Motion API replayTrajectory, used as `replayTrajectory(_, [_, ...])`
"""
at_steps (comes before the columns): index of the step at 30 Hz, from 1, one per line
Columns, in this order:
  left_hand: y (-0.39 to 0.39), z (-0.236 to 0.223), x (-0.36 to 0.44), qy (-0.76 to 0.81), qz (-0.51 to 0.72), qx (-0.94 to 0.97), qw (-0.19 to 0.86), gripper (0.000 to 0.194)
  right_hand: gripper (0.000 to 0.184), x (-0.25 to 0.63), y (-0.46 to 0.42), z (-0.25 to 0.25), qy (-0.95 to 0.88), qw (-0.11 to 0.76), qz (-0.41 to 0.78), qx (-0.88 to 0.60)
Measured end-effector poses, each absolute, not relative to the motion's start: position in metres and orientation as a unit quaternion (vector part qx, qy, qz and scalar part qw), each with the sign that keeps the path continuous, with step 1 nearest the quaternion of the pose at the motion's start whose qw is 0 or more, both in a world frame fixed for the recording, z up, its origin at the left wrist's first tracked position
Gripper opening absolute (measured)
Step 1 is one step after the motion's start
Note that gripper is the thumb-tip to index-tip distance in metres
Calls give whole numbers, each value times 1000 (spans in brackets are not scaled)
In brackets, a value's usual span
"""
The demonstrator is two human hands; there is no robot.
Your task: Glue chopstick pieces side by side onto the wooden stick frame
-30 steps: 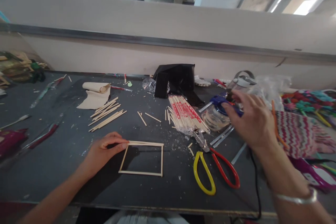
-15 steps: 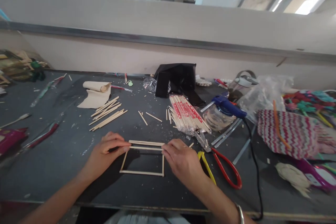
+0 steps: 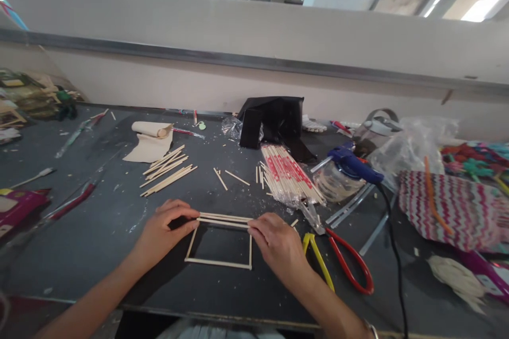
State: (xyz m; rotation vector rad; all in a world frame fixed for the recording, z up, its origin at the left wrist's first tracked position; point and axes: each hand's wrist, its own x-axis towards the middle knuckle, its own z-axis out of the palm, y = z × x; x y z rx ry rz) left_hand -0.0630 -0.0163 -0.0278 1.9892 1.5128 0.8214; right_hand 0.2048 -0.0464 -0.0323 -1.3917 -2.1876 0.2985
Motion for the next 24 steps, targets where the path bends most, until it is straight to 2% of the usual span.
replayTrajectory(8, [-22,-23,-60,588,295,729,188,12,20,201,-44,-35,-812,259,98,-514])
replayTrajectory(16, [-21,-24,-59,601,249,737,183,14,19,201,-43,-39,-817,231,75,-523])
replayTrajectory(24, [-20,-26,-59,599,223,750,169,18,15,202,-44,-42,-811,248,72,-525])
